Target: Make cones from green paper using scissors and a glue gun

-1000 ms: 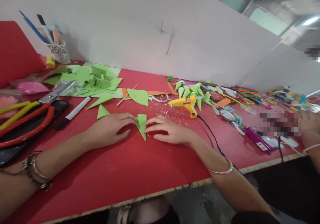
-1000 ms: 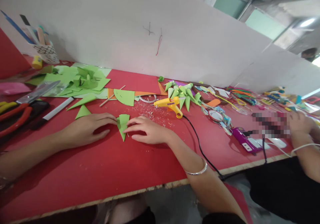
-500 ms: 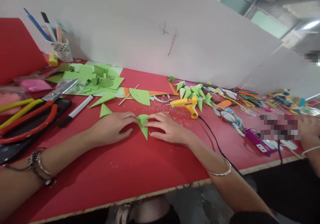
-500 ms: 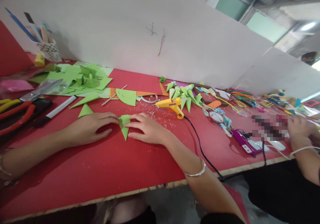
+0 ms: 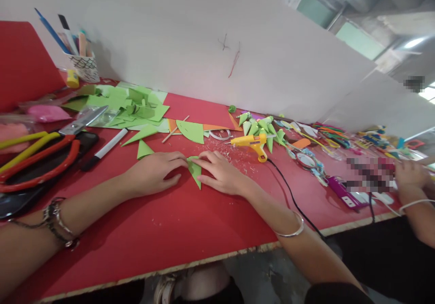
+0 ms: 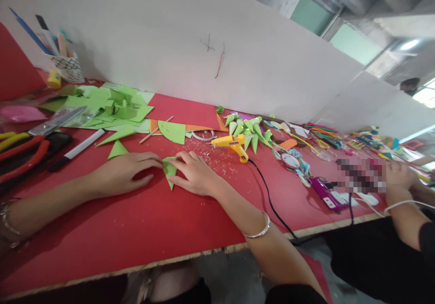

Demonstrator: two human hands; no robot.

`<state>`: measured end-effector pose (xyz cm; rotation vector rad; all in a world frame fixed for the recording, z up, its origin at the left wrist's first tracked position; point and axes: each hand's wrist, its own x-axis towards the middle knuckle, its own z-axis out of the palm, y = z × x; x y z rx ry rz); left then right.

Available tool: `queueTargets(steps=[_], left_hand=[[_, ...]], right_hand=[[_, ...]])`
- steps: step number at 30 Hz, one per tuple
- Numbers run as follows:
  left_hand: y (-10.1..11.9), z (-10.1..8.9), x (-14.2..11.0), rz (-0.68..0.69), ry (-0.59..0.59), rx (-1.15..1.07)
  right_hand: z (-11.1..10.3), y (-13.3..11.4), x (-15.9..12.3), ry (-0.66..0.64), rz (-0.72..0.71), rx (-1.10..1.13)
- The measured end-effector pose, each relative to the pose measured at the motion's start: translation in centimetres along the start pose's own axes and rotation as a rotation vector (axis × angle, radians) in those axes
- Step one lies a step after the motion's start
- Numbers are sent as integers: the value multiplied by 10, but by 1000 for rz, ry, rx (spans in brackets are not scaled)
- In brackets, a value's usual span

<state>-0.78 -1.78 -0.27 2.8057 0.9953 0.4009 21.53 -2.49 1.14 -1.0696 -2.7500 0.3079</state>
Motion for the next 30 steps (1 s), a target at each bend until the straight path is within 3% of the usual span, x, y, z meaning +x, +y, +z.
queueTargets(steps=[17, 30], left_hand=[[0, 0, 1, -9, 9, -18], [1, -2, 1, -22, -8, -13]], right_hand=[[3, -2, 2, 17, 6, -41], [-7, -4, -4, 53, -48, 127]])
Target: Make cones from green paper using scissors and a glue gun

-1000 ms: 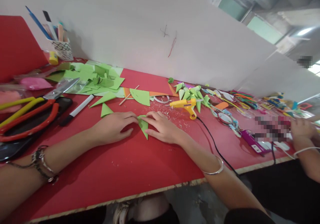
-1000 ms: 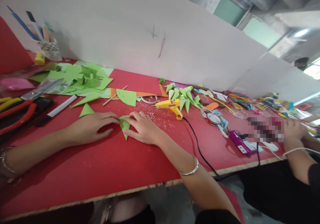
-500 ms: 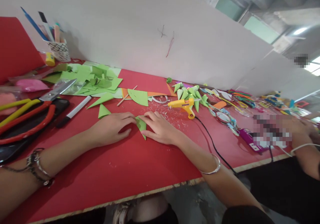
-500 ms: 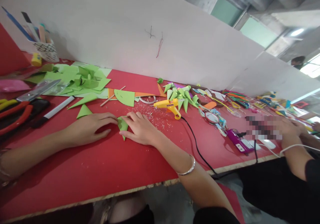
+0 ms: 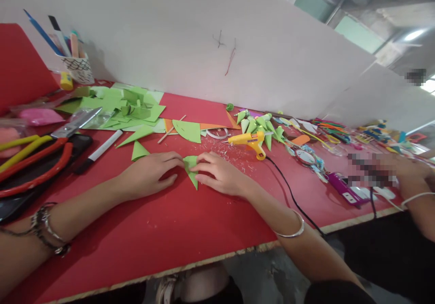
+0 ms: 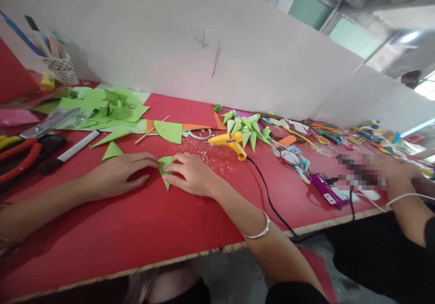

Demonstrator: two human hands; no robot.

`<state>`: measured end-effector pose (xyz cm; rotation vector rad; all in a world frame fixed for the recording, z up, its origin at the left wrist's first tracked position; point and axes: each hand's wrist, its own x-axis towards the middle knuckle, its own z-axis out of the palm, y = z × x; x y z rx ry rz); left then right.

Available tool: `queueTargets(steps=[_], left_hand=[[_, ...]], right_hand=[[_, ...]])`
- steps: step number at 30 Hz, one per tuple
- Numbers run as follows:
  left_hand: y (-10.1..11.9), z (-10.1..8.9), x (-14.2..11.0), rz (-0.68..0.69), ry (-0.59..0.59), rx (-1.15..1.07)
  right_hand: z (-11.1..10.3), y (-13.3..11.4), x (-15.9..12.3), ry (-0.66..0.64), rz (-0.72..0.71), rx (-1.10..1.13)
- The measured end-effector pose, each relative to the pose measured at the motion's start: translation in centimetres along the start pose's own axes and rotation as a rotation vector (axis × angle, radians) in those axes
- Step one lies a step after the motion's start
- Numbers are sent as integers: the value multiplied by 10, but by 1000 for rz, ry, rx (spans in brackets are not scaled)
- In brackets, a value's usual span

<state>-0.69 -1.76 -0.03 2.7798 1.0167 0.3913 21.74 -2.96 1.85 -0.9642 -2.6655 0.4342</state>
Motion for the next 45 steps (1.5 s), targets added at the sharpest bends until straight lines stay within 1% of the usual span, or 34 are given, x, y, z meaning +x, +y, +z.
queueTargets(steps=[5, 11, 14, 16, 17, 20, 21, 24, 26, 28, 30, 32, 33, 35, 39, 43, 45], left_hand=[[0, 0, 0, 2, 9, -8], [2, -2, 0, -6, -25, 2], [2, -3, 1, -4, -29, 1], [3, -3, 1, -4, -29, 4], [2, -2, 1, -3, -29, 6], [2, -2, 1, -1, -24, 17], [2, -2, 1, -3, -23, 20], [2, -2, 1, -6, -23, 23], [3, -2, 1, -3, -24, 21], [3, -3, 1, 0, -29, 21], [2, -2, 0, 4, -34, 24], [1, 0, 0, 24, -32, 32], [1, 1, -1, 41, -27, 38], [-1, 4, -1, 78, -15, 53], [-2, 7, -1, 120, 2, 76], [2, 4, -1, 141, 4, 109], [7, 3, 0, 120, 27, 126]], right_hand=[[-3, 2, -1, -9, -18, 129], [-3, 5, -2, -15, -99, 193], [-3, 6, -3, -52, -133, 278], [-2, 7, -2, -62, -125, 352], [-2, 7, -2, -45, -100, 371], [1, 8, -1, 40, -1, 325], [1, 8, -1, 50, 13, 298], [1, 8, -1, 25, -14, 267], [1, 8, -2, -5, -43, 308], [0, 8, -1, 8, -35, 367], [2, 10, -1, 106, 31, 398], [5, 14, 0, 228, 112, 365], [7, 15, 0, 259, 139, 331], [11, 18, 0, 250, 155, 257], [12, 19, -1, 167, 112, 180], [10, 16, 0, 187, 95, 212], [11, 15, 1, 216, 86, 261]])
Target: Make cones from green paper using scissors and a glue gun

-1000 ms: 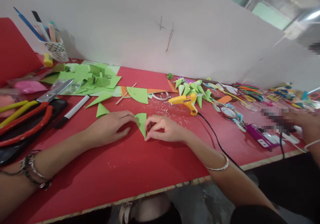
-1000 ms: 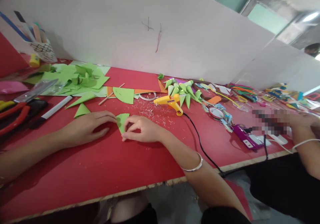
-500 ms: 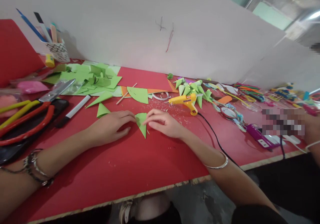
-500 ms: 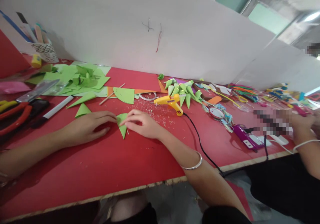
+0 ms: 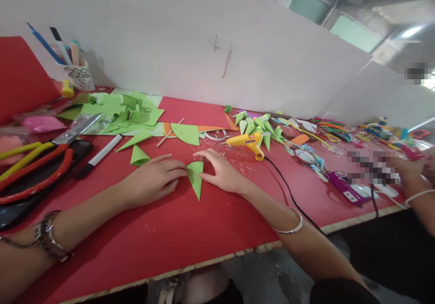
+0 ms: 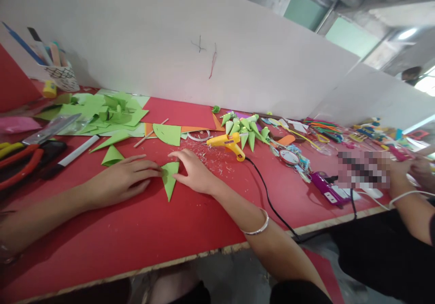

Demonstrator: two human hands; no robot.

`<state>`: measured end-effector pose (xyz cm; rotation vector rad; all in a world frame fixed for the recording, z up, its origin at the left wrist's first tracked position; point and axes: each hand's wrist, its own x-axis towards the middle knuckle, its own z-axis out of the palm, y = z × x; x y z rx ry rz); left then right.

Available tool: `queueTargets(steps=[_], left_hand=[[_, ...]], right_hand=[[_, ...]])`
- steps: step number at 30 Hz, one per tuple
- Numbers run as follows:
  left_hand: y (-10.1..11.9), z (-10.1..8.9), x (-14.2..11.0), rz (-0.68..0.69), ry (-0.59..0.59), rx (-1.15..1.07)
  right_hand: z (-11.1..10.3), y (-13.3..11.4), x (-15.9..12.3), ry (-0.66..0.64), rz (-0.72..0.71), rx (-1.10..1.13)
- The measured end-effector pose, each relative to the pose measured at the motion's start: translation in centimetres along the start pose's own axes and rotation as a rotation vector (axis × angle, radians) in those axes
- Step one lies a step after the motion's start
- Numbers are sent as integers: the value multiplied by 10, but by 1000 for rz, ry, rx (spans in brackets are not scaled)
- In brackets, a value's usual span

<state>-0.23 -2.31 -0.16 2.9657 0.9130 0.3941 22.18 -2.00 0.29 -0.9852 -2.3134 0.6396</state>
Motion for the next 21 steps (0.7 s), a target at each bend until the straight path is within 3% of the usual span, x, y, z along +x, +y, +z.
queueTargets(steps=[6, 8, 10, 12, 16, 21], left_hand=[[14, -7, 3, -263, 185, -14], [19, -11, 4, -374, 182, -81], [24, -13, 5, -426, 108, -194], [27, -12, 6, -409, 26, -300], [29, -8, 5, -305, -72, -388], [29, -8, 1, -268, -84, -478]], right_hand=[[7, -4, 2, 67, 14, 310], [9, -8, 2, 176, 42, 439], [9, -13, 3, 296, 70, 530], [9, -18, 3, 356, 76, 587], [9, -23, 1, 340, 54, 690], [12, -25, -1, 328, 28, 704]])
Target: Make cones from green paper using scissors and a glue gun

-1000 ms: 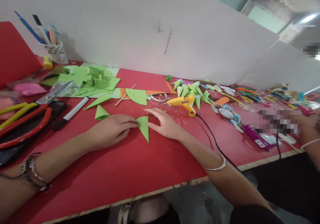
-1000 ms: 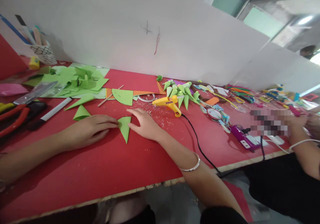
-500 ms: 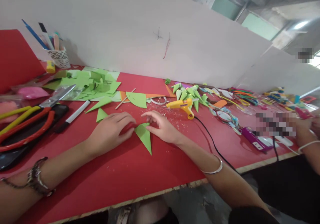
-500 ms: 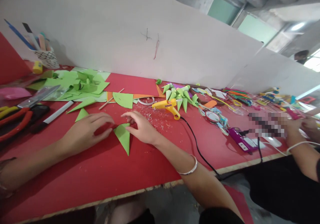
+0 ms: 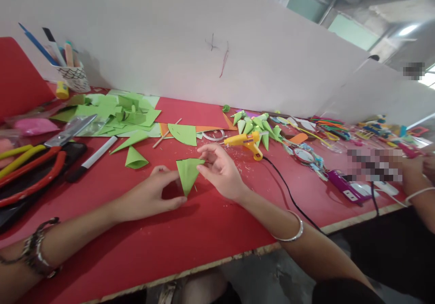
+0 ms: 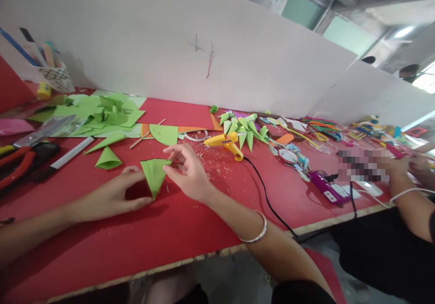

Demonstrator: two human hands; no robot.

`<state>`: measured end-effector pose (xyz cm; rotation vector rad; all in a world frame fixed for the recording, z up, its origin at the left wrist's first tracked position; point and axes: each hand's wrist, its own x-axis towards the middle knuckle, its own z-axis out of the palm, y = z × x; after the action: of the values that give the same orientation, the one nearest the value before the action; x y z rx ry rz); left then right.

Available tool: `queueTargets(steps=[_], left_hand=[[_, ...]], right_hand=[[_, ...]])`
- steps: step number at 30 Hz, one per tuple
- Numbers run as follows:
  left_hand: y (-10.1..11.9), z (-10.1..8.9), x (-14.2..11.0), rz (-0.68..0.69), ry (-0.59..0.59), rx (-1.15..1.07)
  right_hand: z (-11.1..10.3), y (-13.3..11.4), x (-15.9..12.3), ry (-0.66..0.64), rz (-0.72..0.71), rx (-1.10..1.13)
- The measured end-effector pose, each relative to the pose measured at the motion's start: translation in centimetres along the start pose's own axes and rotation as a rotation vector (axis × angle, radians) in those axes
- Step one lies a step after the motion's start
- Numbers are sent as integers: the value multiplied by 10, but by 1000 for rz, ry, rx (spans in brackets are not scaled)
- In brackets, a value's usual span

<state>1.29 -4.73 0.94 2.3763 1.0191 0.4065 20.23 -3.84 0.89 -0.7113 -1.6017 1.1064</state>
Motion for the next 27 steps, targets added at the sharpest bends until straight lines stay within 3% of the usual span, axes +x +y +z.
queueTargets(steps=[4, 7, 15, 27], left_hand=[[1, 0, 0, 45, 29, -73], [-1, 0, 3, 77, 38, -33], [-4, 0, 2, 142, 10, -48], [-2, -6, 5, 135, -103, -210]], right_hand=[[3, -3, -4, 39, -101, -145], [4, -6, -7, 12, -89, -251], [2, -10, -5, -245, -90, -404], [1, -10, -2, -209, -111, -480]])
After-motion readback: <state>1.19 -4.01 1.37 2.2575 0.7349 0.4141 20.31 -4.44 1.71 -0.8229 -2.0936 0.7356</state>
